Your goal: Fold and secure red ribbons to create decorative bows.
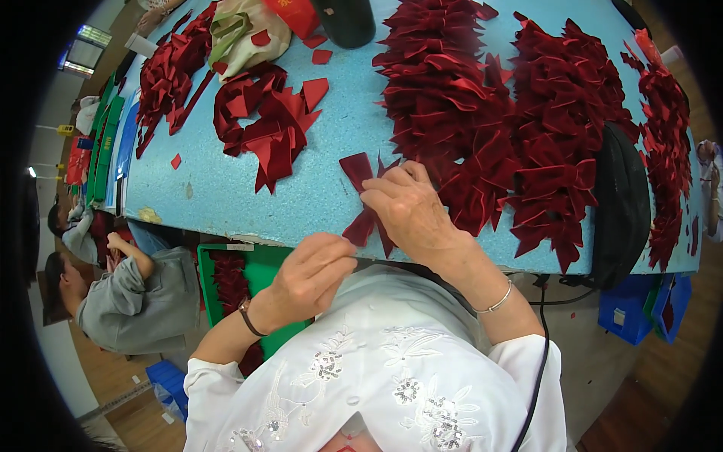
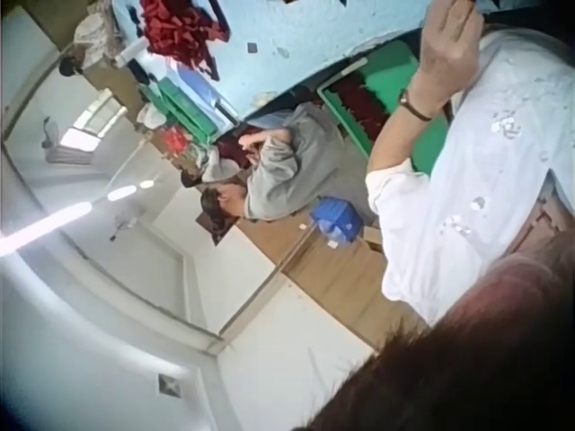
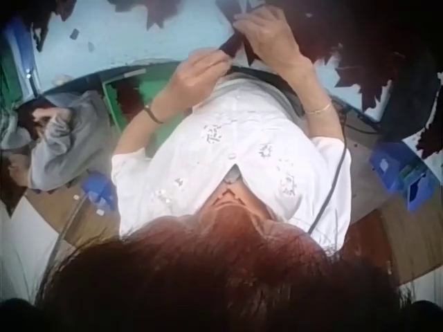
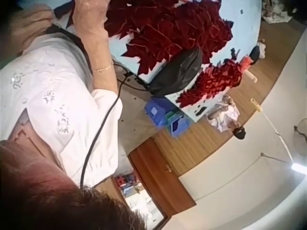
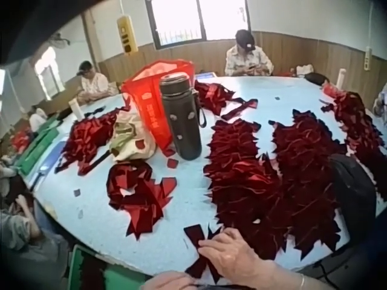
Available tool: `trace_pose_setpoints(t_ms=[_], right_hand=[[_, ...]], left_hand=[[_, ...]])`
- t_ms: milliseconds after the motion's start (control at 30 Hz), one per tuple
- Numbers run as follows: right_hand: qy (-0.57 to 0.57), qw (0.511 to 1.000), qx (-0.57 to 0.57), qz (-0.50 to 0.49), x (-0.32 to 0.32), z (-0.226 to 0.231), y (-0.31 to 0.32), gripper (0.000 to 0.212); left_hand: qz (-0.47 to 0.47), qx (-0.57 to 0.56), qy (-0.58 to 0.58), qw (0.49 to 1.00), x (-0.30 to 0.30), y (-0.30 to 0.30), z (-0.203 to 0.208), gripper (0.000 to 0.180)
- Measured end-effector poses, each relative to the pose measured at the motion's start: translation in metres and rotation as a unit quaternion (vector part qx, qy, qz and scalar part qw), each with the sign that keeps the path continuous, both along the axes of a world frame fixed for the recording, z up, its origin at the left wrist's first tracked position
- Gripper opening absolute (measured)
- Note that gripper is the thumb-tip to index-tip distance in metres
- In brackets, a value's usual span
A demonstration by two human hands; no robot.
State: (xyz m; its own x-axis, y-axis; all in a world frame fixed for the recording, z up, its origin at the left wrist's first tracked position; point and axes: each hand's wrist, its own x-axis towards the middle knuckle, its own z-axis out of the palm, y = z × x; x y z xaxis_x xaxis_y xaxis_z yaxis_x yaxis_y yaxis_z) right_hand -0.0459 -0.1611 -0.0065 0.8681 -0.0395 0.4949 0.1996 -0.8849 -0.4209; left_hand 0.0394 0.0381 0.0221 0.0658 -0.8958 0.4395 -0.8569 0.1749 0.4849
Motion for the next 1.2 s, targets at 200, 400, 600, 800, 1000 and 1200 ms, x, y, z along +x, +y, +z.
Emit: trace_pose_setpoints(t_ms=[200, 400, 600, 800, 1000, 1200], right_hand=[[-0.003, 1.0, 0.015, -0.008, -0.003, 0.0, 0.0, 0.013], [-0.011, 1.0, 0.021, -0.007, 0.0, -0.001, 0.0, 0.014], [-0.012, 1.0, 0.016, -0.011, -0.002, -0.002, -0.001, 0.013], [-0.008, 1.0, 0.025, 0.001, -0.003, -0.003, -0.003, 0.013], [-0.02, 0.998, 0.058, 0.009, -0.004, 0.002, -0.004, 0.013], [-0.05, 0.996, 0.066, 0.014, -0.02, 0.026, 0.007, 0.017]], left_hand=[[0.051, -0.002, 0.02, 0.998, 0.002, -0.027, -0.01, 0.026], [0.028, 0.015, -0.127, 0.991, -0.003, -0.032, -0.02, 0.03], [-0.003, 0.019, -0.195, 0.981, -0.016, -0.025, -0.015, 0.031], [0.003, 0.016, -0.02, 1.0, -0.01, 0.005, -0.014, 0.024], [0.248, 0.057, 0.184, 0.949, -0.003, -0.006, -0.007, 0.02], [0.23, 0.119, 0.189, 0.947, 0.003, -0.011, -0.008, 0.022]])
